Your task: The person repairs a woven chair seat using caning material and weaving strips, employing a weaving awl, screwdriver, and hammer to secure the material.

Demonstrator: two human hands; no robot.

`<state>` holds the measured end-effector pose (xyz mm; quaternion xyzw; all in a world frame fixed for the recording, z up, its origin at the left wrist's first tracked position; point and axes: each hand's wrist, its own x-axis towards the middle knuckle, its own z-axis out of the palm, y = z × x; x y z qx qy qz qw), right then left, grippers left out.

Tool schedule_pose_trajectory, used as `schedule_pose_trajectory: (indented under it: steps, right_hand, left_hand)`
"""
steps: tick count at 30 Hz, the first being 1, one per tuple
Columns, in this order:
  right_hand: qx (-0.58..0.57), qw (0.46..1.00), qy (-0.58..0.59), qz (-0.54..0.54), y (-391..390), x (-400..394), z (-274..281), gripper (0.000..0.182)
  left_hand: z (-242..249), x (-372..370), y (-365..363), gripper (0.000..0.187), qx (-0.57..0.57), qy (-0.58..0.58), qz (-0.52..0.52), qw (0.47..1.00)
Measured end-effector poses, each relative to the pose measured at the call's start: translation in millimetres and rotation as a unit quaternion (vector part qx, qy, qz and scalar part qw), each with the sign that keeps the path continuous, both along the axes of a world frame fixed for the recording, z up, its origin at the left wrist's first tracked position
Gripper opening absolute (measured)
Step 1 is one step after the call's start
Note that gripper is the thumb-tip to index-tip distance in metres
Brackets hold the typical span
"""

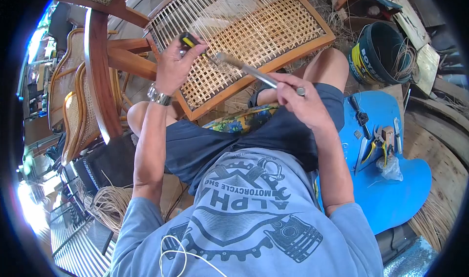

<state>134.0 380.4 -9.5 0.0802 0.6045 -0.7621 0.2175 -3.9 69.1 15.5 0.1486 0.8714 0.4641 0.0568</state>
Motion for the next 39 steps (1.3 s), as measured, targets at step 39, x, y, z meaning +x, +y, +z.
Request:
schedule_pose_trajectory:
  steps: [39]
  right_hand:
    - [-0.020, 0.992, -0.034, -0.123, 29, 49, 8, 0.041]
  left_hand:
    - [-3, 54, -7, 0.015, 0.233, -0.011, 0.132, 0.964]
